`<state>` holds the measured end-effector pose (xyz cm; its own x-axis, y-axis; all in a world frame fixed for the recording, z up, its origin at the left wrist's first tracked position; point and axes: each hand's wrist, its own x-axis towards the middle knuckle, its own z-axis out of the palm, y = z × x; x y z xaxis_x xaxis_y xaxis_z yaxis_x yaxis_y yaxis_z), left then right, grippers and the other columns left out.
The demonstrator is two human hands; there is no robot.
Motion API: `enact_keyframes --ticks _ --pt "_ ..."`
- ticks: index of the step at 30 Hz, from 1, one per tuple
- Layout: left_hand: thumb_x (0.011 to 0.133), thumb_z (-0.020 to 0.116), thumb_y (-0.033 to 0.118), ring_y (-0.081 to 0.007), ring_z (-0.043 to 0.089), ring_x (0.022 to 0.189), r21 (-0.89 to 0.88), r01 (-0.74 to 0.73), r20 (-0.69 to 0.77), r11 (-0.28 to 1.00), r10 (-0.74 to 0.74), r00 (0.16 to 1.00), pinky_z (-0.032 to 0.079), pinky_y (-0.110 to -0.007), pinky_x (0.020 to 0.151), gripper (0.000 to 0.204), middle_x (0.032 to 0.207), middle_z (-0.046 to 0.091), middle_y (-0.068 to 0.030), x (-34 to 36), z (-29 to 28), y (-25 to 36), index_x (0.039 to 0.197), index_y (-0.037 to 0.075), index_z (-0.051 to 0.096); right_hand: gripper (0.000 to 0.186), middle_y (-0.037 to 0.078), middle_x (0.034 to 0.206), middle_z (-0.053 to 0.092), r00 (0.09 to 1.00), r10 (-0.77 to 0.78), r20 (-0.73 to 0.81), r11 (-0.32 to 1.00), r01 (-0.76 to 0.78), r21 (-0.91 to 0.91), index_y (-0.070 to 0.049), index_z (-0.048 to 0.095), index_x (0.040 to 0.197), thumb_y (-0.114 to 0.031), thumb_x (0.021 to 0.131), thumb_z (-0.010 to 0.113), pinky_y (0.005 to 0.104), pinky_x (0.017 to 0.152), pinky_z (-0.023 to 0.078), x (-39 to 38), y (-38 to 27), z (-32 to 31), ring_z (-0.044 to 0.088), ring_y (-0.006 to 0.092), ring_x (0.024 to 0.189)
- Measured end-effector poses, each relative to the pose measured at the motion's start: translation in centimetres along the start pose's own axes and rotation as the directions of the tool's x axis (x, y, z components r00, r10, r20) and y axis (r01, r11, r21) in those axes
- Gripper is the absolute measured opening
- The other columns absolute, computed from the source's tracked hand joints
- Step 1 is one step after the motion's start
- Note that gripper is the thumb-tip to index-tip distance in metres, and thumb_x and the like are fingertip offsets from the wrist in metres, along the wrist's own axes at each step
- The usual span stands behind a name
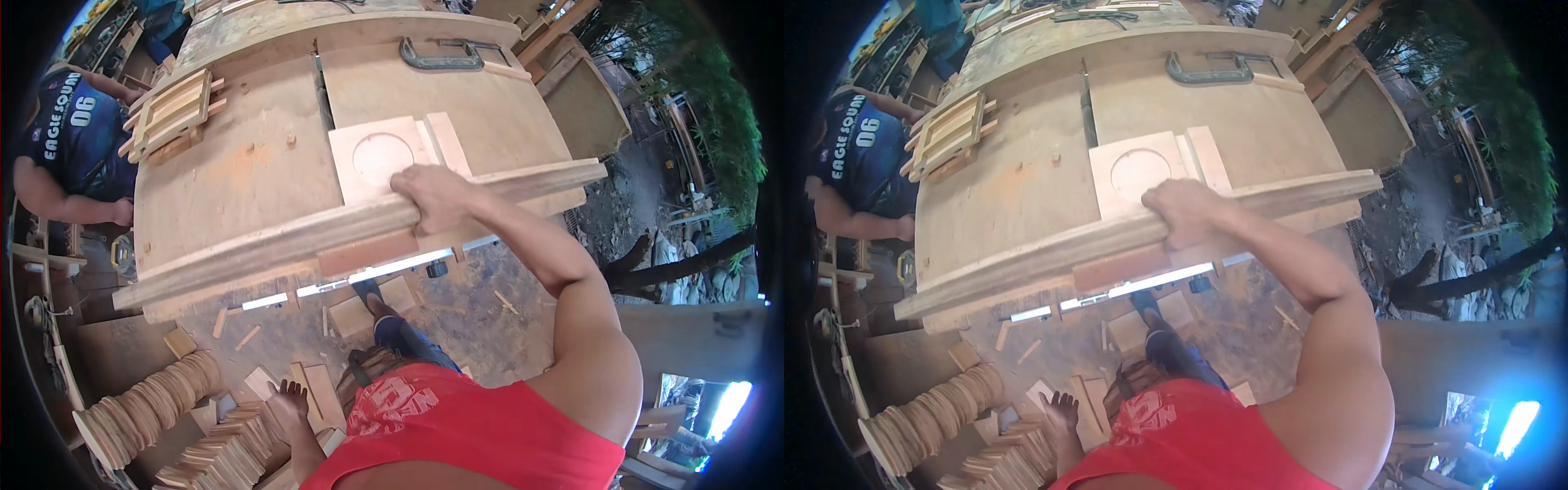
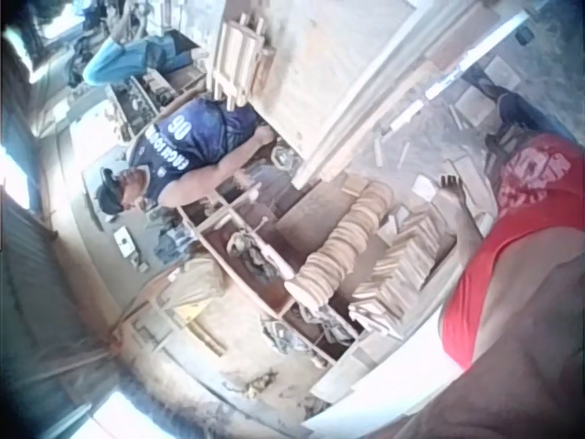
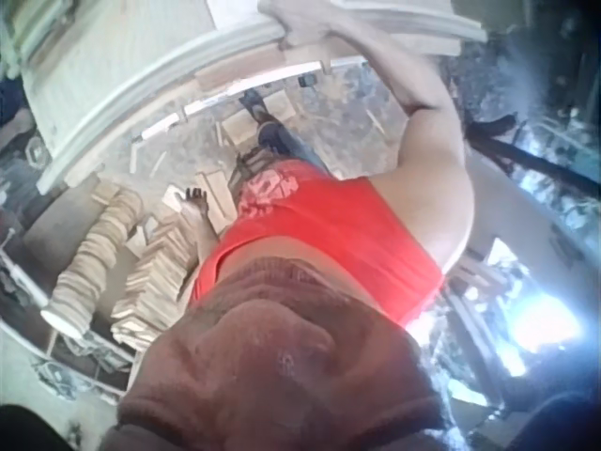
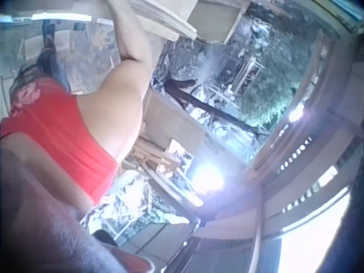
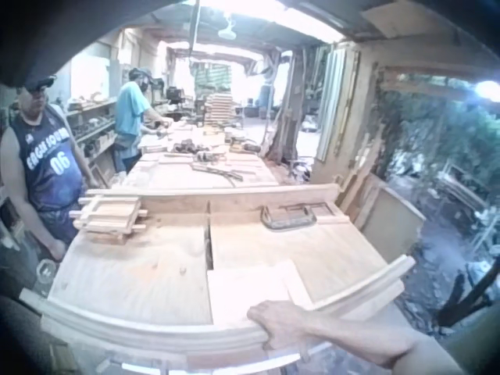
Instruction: The person uses a table saw to cut small wooden pieces with a jig, repeatedly feeding them through the blade and stacking the finished pieces on the table.
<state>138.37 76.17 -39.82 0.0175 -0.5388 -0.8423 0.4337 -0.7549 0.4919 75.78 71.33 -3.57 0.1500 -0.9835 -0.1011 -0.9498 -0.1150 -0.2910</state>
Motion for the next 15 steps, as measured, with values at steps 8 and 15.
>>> enact_keyframes --ticks 8,15 --pt "0.102 0.041 0.079 -0.0437 0.009 0.166 0.224 -0.136 -0.022 0.965 0.145 0.989 0.011 -0.058 0.132 0.108 0.179 0.009 -0.0283 -5.8 3.7 2.1 0.172 0.002 0.015 0.084 0.028 0.127 0.070 0.919 0.392 0.040 0.809 -0.365 0.461 0.007 0.066 0.129 -0.049 0.073 0.090 0.0476 0.103 0.054 -3.9 6.2 -4.8 0.067 0.0400 0.123" --pt "0.108 0.052 0.058 -0.0433 0.039 0.155 0.450 -0.064 -0.184 0.891 0.162 0.969 0.036 -0.056 0.122 0.084 0.171 0.034 -0.0247 -9.1 -2.4 1.3 0.168 0.003 0.029 0.085 0.032 0.114 0.071 0.538 0.812 0.227 0.399 -0.795 0.456 0.017 0.062 0.126 -0.042 0.073 0.092 0.0531 0.083 0.061 -2.9 10.6 -4.8 0.073 0.0396 0.103"
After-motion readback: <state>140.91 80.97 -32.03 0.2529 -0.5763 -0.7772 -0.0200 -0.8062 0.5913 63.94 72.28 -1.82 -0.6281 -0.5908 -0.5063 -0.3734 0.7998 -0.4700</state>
